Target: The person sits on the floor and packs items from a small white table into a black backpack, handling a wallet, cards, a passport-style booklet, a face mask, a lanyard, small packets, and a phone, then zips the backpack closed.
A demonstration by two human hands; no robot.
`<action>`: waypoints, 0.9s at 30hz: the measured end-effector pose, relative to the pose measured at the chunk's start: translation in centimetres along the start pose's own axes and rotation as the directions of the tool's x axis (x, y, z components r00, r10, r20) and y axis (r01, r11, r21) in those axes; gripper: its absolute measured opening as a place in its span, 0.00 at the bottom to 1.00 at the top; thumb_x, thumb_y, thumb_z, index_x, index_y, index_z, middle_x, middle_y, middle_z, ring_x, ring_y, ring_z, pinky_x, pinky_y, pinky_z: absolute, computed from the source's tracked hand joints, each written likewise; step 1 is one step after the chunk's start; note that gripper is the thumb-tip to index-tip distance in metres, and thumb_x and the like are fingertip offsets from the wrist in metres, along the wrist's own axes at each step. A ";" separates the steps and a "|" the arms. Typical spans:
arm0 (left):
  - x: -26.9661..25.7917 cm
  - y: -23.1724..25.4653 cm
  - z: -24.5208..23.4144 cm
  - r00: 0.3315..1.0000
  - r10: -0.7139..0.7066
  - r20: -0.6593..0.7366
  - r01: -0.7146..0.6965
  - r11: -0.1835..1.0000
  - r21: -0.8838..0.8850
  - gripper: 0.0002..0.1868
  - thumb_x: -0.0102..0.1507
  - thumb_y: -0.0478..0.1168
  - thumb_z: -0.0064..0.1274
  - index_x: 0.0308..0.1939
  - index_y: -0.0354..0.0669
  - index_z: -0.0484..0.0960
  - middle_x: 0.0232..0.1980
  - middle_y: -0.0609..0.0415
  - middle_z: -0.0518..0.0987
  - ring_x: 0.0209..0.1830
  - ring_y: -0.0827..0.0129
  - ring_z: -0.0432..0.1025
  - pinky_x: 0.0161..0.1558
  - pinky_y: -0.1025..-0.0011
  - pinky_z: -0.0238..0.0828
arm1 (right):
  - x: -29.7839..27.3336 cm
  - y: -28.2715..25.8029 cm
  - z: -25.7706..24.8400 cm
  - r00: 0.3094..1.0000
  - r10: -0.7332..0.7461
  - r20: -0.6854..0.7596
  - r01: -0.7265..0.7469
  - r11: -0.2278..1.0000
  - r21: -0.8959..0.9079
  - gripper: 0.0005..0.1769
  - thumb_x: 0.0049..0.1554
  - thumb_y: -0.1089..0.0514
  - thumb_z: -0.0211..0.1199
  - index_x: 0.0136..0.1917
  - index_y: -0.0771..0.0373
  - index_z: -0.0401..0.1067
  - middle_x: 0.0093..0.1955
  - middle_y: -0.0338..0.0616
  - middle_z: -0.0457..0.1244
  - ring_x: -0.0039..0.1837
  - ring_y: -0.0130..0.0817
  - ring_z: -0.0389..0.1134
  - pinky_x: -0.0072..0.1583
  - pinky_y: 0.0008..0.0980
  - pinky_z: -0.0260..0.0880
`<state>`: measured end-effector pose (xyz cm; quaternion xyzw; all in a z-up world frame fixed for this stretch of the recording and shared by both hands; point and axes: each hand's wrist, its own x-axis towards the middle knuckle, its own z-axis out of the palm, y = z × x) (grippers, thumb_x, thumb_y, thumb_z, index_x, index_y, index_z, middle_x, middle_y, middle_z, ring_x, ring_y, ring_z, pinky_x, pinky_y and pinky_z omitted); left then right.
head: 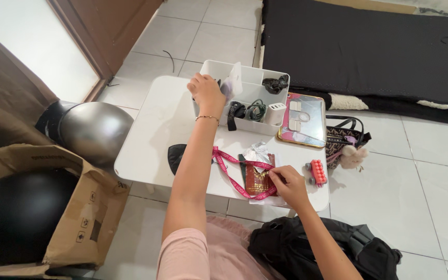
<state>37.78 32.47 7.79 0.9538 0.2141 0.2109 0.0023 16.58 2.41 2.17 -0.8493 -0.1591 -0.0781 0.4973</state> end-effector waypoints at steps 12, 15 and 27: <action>0.6 -0.2 2.7 0.995 -0.018 -0.101 0.015 0.999 -0.034 0.24 0.50 0.40 0.59 0.48 0.35 0.76 0.48 0.45 0.73 0.49 0.57 0.64 0.52 0.65 0.56 | 0.2 -0.1 -0.1 0.996 -0.088 -0.017 0.088 0.996 -0.016 0.06 0.56 0.61 0.68 0.46 0.65 0.79 0.40 0.43 0.69 0.39 0.30 0.69 0.42 0.28 0.68; 0.6 -0.4 2.3 0.999 -0.029 -0.019 0.028 0.999 -0.030 0.17 0.51 0.40 0.59 0.43 0.38 0.78 0.46 0.45 0.75 0.48 0.56 0.66 0.52 0.64 0.57 | 0.3 -0.2 -0.1 0.992 -0.124 -0.023 0.124 0.992 -0.021 0.06 0.56 0.61 0.68 0.46 0.65 0.79 0.40 0.43 0.69 0.40 0.30 0.69 0.42 0.28 0.69; 1.3 -3.1 -2.7 0.974 -0.051 -0.222 -0.057 0.890 -0.453 0.17 0.50 0.34 0.60 0.43 0.32 0.79 0.44 0.41 0.82 0.48 0.46 0.73 0.52 0.55 0.65 | 0.2 -0.1 -0.1 0.988 -0.152 -0.029 0.152 0.988 -0.005 0.05 0.56 0.62 0.67 0.46 0.65 0.78 0.41 0.44 0.69 0.41 0.31 0.69 0.44 0.28 0.69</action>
